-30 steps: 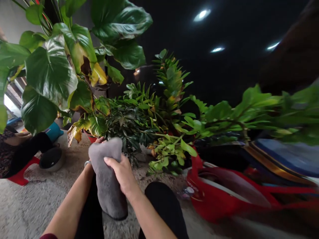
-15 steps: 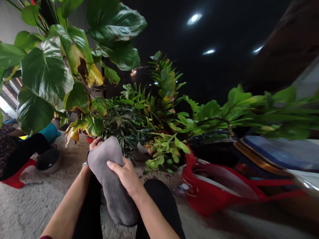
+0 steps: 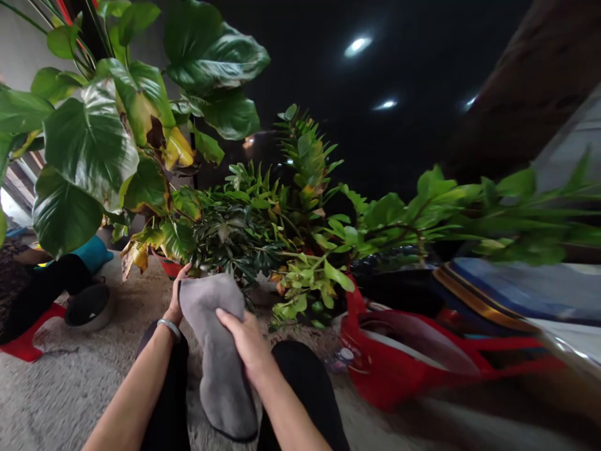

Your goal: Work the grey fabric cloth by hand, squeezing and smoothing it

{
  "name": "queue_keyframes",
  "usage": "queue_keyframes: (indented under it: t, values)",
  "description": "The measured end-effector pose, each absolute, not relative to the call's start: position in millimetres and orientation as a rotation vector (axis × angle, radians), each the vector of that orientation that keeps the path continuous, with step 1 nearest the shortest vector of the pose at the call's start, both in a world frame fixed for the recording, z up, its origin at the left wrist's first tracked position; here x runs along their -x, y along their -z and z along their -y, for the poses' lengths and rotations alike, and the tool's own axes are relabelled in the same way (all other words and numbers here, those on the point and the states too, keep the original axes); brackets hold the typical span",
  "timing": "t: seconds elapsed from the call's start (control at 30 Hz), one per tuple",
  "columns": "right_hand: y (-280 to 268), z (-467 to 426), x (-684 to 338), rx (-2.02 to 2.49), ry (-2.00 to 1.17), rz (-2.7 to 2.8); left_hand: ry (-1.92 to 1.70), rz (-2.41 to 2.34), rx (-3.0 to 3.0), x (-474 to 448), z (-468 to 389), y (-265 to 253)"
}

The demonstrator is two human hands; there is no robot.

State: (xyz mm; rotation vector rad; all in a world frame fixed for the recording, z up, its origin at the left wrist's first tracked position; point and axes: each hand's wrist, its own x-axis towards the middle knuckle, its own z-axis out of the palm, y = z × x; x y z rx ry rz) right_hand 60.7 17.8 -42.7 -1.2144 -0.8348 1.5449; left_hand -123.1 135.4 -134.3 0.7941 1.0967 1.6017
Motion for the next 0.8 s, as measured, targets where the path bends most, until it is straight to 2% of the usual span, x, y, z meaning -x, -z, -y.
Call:
queue_keyframes:
  t: [0.17, 0.3, 0.43, 0.53, 0.67, 0.8]
  values:
    - [-11, -60, -109, 1.029, -1.302, 0.570, -1.633, -1.091, -0.826, 109, -134, 140]
    - [12, -76, -98, 1.117, -1.526, 0.379, -1.436, -1.048, -0.917, 100, -127, 142]
    - [49, -25, -80, 1.199, -1.622, 0.488, -1.246, -0.944, -0.984, 97, -127, 144]
    - [34, -4, -89, 1.149, -1.565, 0.565, -1.189, -0.907, -0.997, 97, -130, 147]
    - [-10, -45, -106, 0.944, -1.378, 0.434, -1.214, -0.973, -0.953, 99, -130, 149]
    - [9, -76, -89, 1.023, -1.561, 0.226, -1.227, -1.003, -0.906, 102, -126, 146]
